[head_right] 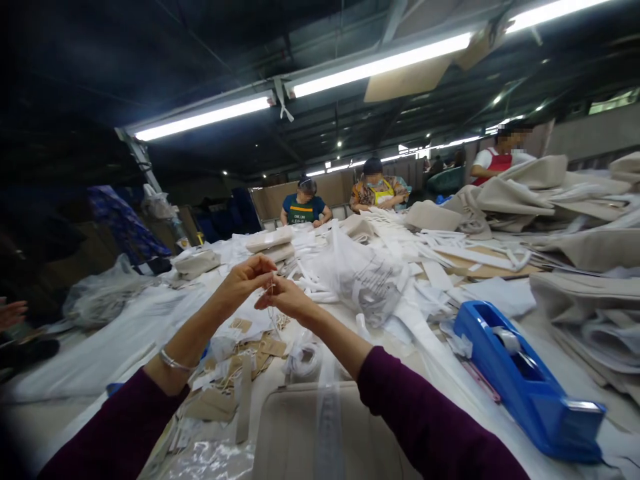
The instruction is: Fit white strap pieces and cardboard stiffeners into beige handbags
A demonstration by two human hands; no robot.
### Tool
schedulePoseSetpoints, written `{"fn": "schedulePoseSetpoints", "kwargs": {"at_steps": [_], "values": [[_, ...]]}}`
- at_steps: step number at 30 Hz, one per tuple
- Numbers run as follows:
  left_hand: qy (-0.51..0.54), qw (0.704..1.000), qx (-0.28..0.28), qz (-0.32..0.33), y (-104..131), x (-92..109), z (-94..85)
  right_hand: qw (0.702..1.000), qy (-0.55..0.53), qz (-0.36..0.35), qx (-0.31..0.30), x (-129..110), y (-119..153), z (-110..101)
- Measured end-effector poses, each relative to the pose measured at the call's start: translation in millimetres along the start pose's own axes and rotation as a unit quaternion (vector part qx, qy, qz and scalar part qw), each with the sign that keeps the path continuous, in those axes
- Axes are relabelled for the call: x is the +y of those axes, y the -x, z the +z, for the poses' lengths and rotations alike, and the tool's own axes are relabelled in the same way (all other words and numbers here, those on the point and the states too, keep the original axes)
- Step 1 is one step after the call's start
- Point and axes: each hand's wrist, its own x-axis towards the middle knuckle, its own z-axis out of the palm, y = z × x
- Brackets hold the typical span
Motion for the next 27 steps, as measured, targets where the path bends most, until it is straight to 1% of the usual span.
{"fn": "schedulePoseSetpoints", "kwargs": {"at_steps": [2, 4, 7, 10, 13, 14, 15, 16, 17, 18, 19, 20, 21, 22, 24, 25, 26, 27], "values": [[0.045, 0.999, 0.021, 0.005, -5, 6, 8.9, 1.0, -0.026, -0.004, 0.002, -3, 9, -5], [0.109, 0.993, 0.053, 0.005, -9, 8, 20.0, 0.999, -0.039, -0.002, 0.018, -4, 23, -14], [0.223, 0.969, 0.111, 0.0, -16, 5, 40.2, 0.997, -0.06, 0.023, 0.043, -2, 43, -35], [0.316, 0.937, 0.143, -0.032, -27, -6, 63.3, 0.989, -0.101, 0.062, 0.087, -1, 61, -62], [0.36, 0.915, 0.164, -0.073, -38, -24, 90.7, 0.979, -0.119, 0.102, 0.129, -5, 77, -93], [0.348, 0.917, 0.177, -0.087, -40, -32, 100.7, 0.977, -0.113, 0.113, 0.139, -7, 82, -103], [0.295, 0.931, 0.186, -0.106, -41, -40, 110.9, 0.976, -0.098, 0.123, 0.147, -11, 86, -114], [0.208, 0.951, 0.186, -0.129, -40, -47, 121.0, 0.975, -0.076, 0.134, 0.157, -14, 90, -124], [0.103, 0.967, 0.174, -0.154, -38, -55, 130.6, 0.974, -0.043, 0.144, 0.17, -17, 93, -133], [-0.004, 0.973, 0.149, -0.176, -35, -63, 139.5, 0.971, 0.005, 0.15, 0.186, -19, 94, -141], [-0.096, 0.969, 0.116, -0.196, -30, -69, 147.5, 0.965, 0.07, 0.151, 0.203, -20, 94, -149], [-0.162, 0.96, 0.083, -0.212, -24, -75, 154.6, 0.953, 0.149, 0.147, 0.217, -19, 93, -155], [-0.202, 0.952, 0.056, -0.225, -17, -81, 160.9, 0.935, 0.236, 0.143, 0.222, -17, 89, -160], [-0.226, 0.944, 0.036, -0.236, -10, -85, 166.5, 0.911, 0.321, 0.147, 0.214, -13, 85, -163], [-0.286, 0.923, 0.001, -0.258, 3, -92, 175.7, 0.857, 0.45, 0.194, 0.156, 0, 73, -163], [-0.31, 0.913, -0.012, -0.266, 8, -95, 179.5, 0.837, 0.482, 0.231, 0.117, 8, 67, -162], [-0.33, 0.904, -0.022, -0.271, 13, -97, 182.6, 0.823, 0.494, 0.267, 0.081, 17, 61, -159], [-0.345, 0.897, -0.029, -0.274, 16, -98, 185.2, 0.815, 0.494, 0.298, 0.051, 25, 56, -157]]}}
